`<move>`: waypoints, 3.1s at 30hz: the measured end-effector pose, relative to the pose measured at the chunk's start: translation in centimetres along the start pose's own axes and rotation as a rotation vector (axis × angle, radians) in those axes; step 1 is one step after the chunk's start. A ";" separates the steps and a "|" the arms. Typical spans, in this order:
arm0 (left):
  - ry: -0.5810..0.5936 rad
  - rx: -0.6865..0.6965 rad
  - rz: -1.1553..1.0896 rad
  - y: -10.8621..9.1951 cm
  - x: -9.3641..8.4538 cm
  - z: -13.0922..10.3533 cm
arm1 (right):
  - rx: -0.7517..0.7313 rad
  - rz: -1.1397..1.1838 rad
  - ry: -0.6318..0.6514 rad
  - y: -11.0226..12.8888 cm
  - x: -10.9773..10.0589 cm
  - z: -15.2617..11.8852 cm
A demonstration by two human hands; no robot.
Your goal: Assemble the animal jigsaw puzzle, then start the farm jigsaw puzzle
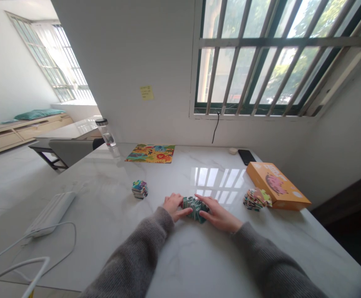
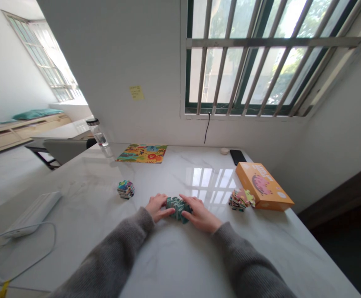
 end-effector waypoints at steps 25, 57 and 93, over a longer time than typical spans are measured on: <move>-0.143 -0.002 0.052 -1.8 0.9 -1.0 | 0.091 -0.265 -0.089 0.7 -0.1 -1.3; -0.166 0.052 0.024 -1.4 0.8 0.0 | 0.170 0.167 -0.098 -2.5 -2.7 -2.0; -0.161 0.611 0.373 -9.8 3.4 -1.6 | 0.253 0.276 -0.452 -4.5 -4.4 -2.3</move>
Point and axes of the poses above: each hand's wrist, its own z-axis towards the middle knuckle, its own x-axis out of the palm, y = z × x, the point moved 2 cm from there along z, towards the middle knuckle, and after that the axes turned 6 degrees about -x, right-handed, at the moved point
